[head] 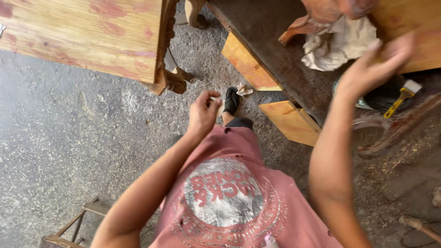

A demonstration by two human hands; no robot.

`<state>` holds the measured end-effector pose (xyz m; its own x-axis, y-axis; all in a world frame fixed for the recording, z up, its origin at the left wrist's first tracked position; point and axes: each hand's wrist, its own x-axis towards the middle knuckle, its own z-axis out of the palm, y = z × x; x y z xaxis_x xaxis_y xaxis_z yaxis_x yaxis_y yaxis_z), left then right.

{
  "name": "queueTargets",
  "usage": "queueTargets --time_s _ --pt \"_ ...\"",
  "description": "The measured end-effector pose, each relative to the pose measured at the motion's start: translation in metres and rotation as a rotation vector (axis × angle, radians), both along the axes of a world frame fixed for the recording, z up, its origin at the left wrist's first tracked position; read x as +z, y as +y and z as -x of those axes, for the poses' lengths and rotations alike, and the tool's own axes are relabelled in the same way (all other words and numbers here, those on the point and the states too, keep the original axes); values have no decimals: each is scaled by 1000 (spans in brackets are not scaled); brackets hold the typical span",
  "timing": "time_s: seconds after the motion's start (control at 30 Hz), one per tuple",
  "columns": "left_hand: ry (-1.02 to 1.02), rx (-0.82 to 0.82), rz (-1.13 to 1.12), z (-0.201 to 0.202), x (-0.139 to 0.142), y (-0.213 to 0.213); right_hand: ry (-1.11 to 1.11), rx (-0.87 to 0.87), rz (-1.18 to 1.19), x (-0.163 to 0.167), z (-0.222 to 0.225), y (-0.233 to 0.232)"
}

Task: The person uses a knife to scrape pink paint residue from wooden furniture boards resting on a workbench, working spot by spot across the surfaces. They wipe the area with a cloth, press small paper pieces onto a board edge, and carry a board away at the end.

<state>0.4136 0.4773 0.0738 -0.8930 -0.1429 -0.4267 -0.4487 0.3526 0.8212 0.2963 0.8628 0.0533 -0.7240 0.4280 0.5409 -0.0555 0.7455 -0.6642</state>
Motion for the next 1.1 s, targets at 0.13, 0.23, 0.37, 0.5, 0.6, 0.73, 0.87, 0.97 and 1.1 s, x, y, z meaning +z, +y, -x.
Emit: queueTargets --time_s 0.13,0.23,0.37,0.5,0.6,0.73,0.87,0.97,1.1 --pt "-39 48 -151 -44 -39 -15 -302 226 -5 -64 -99 -114" --pt "-41 20 -151 -71 -76 -27 -558 394 13 -133 -119 -164" --pt "-88 21 -57 -92 -125 -45 -957 503 -134 -215 -123 -192" --pt "56 -54 62 -92 -169 -58 -1261 531 -296 -283 -101 -208" --pt "77 -106 135 -96 -193 -57 -1309 530 -322 -319 -83 -219" --pt "120 -106 146 -85 -217 -48 -1323 562 -267 -340 -60 -226" --pt "116 -73 131 -79 -197 -29 -1025 454 -129 -306 -73 -224" --pt "204 -92 89 -66 -162 -11 -654 391 12 -258 -99 -190" --pt "312 -94 -27 -65 -100 13 -310 251 48 -180 -119 -84"
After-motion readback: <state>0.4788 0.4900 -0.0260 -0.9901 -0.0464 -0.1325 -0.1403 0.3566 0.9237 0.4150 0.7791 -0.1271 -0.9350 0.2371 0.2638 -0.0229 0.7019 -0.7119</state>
